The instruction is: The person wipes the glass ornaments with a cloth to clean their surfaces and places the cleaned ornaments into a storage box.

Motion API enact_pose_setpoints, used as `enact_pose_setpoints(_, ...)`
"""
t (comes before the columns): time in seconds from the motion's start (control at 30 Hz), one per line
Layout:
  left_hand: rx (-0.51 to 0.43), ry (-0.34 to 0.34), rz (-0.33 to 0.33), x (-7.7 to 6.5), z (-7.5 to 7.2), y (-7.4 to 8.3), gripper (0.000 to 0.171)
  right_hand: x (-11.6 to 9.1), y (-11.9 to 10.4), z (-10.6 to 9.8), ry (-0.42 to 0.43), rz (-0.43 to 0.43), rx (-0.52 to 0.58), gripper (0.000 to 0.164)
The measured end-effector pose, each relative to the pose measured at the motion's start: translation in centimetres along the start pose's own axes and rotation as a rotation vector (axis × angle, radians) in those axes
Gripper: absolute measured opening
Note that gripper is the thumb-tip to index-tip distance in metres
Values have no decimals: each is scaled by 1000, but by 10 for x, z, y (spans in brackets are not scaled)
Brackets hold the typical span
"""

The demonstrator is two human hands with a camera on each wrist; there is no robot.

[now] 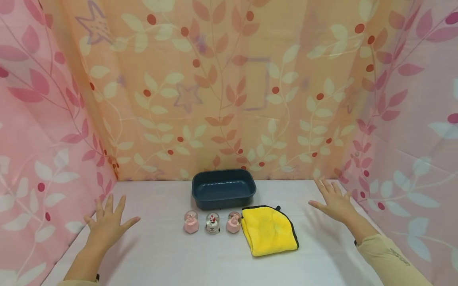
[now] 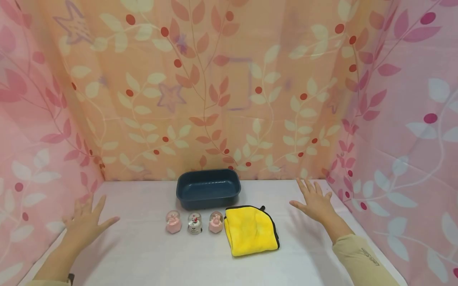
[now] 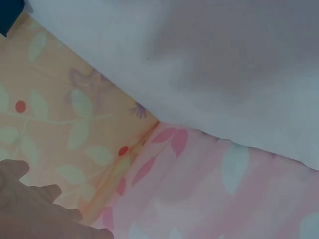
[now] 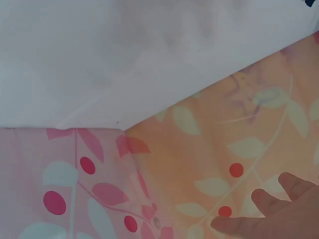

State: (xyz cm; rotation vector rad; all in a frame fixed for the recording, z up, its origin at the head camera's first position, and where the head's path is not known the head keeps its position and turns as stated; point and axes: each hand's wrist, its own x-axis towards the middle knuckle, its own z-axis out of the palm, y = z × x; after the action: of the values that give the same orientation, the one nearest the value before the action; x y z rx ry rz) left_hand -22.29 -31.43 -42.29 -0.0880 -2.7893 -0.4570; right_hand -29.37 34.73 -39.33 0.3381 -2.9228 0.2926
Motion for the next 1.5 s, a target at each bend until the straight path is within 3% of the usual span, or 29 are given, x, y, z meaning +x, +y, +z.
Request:
enact_pose_setpoints(0.4,-102,-40,-42,0,6,3,92,-6,-19,9,83,-58,45,92)
enact_pose_setpoints(0.57,-111,-68,-24,-6,13,10,92,-11,-28,19,109,-77,18,87)
enact_pose_setpoints(0.8,-172,-105,19,-18,29,29,91,-22,-42,39,111,-129,111,81)
enact_pose_setpoints(1.1,-213,-122,89,-25,47,54,85,-30,-61,55,-153,-84,312,90)
enact_pose_setpoints(1.23,-228,-135,101,-27,54,64,84,-29,-63,63,-230,-109,362,92)
enact_pose_setpoints(1.37,-252,-185,88,-26,57,73,82,-27,-62,69,-307,-147,477,93)
enact_pose_setpoints(1.5,-271,-235,57,-24,60,81,81,-23,-63,71,-400,-79,557,94)
